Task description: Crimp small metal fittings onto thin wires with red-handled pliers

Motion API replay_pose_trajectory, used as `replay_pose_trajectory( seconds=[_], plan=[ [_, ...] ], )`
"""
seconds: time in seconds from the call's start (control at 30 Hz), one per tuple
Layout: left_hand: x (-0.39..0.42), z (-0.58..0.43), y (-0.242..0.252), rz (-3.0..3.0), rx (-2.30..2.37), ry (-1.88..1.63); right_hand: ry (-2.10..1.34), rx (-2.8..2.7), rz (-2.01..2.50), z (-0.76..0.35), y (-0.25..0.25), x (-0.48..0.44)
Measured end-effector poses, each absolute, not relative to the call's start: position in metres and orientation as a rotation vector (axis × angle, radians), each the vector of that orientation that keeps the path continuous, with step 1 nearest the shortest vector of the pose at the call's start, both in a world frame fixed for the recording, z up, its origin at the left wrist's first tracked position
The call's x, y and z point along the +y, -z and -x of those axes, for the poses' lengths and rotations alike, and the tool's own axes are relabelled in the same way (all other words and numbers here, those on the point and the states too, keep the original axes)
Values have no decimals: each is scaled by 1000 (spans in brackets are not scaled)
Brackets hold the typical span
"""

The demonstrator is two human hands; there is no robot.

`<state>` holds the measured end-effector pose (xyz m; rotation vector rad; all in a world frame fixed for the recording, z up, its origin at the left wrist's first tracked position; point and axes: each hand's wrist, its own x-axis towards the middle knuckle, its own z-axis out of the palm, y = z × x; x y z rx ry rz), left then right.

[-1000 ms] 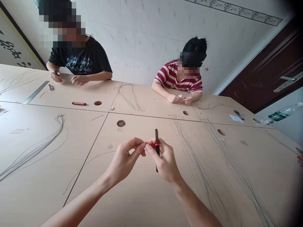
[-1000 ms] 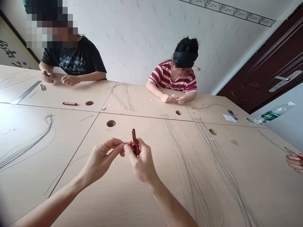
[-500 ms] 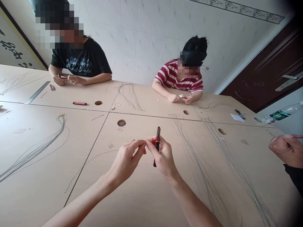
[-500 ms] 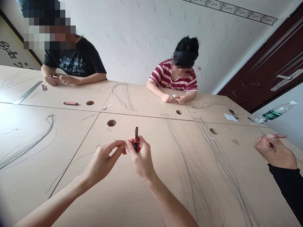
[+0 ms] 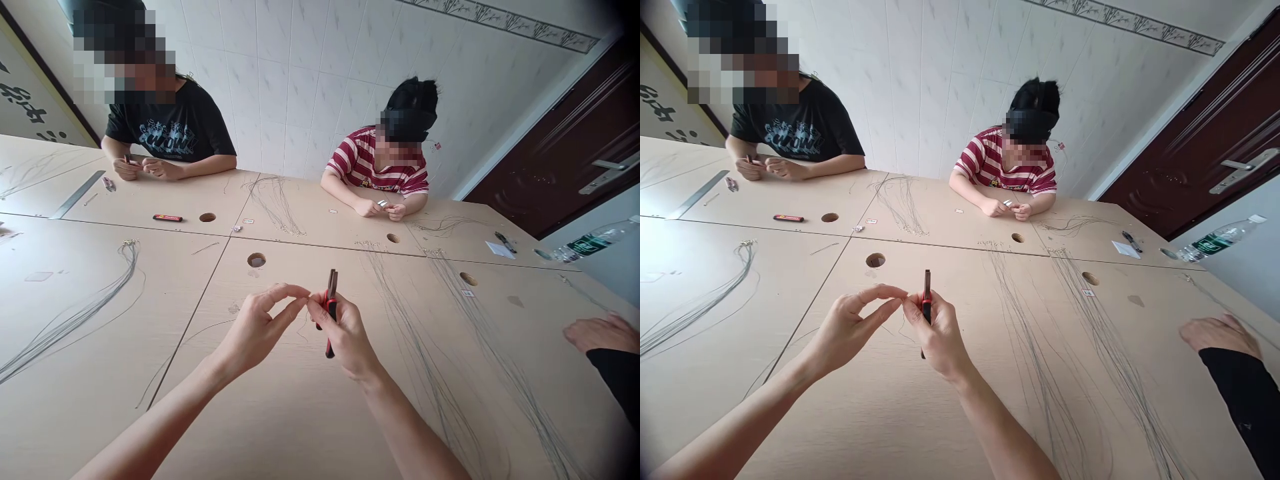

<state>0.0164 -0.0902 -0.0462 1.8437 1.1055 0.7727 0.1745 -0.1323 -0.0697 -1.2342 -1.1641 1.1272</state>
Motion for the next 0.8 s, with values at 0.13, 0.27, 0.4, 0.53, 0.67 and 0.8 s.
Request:
replay_pose_trajectory(
  seconds=[0.13,0.27,0.4,0.53,0.67,0.8],
  plan=[
    [-90,-16,43,-1822,1127,-702,-1157,-1166,1224,-174,70,-133],
    [-89,-18,39,-1808,1140,-675,-1136,-1218,1259,-177,72,-133],
    [-88,-21,33,-1860,1126,-687,-1115,-1267,1297,-181,71,-133],
    [-86,-20,29,-1904,1119,-659,-1111,-1311,1317,-185,67,-133],
    [-85,-20,33,-1900,1066,-681,-1081,-1334,1265,-187,61,-132],
    [-96,-34,45,-1877,825,-622,-969,-1260,1230,-208,49,-144]
  ],
)
